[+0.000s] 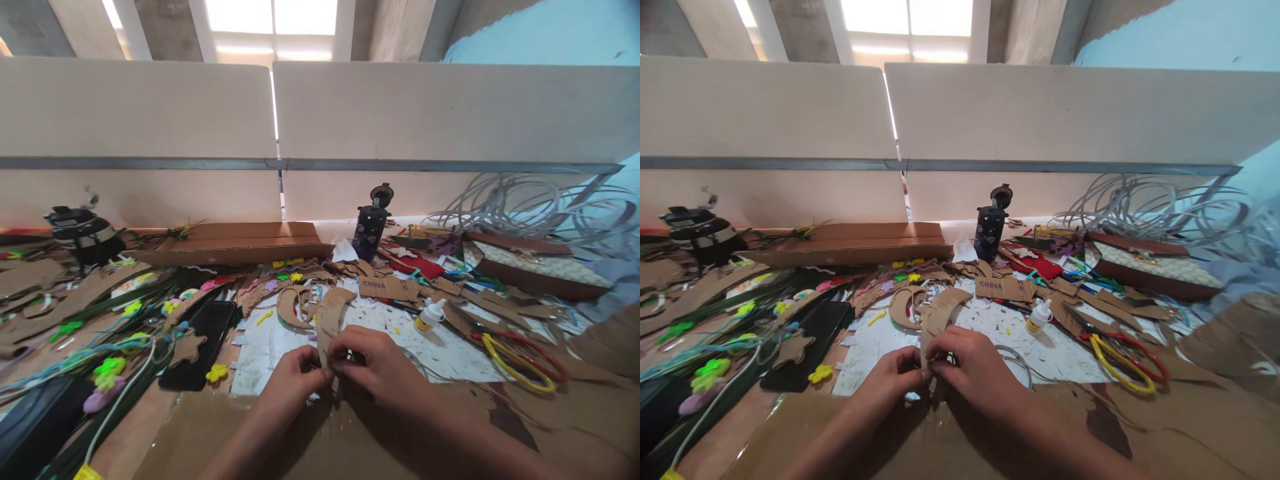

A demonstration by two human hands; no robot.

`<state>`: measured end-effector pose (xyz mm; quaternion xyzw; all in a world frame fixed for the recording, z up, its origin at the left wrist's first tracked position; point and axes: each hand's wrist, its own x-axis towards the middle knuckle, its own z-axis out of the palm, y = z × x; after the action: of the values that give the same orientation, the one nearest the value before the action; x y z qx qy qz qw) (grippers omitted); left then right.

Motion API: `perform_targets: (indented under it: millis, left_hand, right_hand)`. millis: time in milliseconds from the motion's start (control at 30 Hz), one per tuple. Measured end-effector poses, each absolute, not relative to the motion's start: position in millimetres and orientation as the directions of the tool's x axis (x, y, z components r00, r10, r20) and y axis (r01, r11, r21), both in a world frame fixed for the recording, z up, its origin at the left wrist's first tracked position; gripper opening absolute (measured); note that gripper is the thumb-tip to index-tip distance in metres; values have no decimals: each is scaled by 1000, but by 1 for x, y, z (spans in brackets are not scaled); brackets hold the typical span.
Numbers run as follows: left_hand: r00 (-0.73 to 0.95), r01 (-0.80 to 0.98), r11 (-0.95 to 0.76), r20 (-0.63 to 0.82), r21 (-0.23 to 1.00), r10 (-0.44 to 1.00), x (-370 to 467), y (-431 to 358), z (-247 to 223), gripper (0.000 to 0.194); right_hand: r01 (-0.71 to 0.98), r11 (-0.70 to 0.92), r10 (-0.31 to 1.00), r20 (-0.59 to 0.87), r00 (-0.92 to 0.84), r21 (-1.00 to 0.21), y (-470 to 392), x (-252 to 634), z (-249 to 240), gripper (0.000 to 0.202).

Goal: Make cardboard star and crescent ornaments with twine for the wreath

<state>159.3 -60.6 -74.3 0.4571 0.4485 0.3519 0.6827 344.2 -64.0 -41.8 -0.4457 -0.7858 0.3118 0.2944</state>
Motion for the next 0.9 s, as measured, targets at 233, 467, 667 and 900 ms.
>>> perform_targets:
  millis: [233, 467, 667, 900]
  left_hand:
    - [338, -64, 345, -305, 937, 891, 159, -61, -76, 19]
    - [331, -27, 319, -293, 947, 897, 159, -58, -76, 17]
    - [344, -61, 327, -287, 943, 894, 159, -57, -78, 18]
    - [345, -86, 323, -276, 943, 897, 158, -59, -80, 18]
  right_hand:
    - [525, 448, 854, 172, -491, -724, -63, 346, -35, 22]
    - [560, 468, 841, 150, -520, -683, -64, 350, -34, 22]
    - [596, 500, 827, 144, -543, -628, -62, 351, -38, 21]
    - [597, 513, 821, 151, -550, -617, -64, 352, -38, 19]
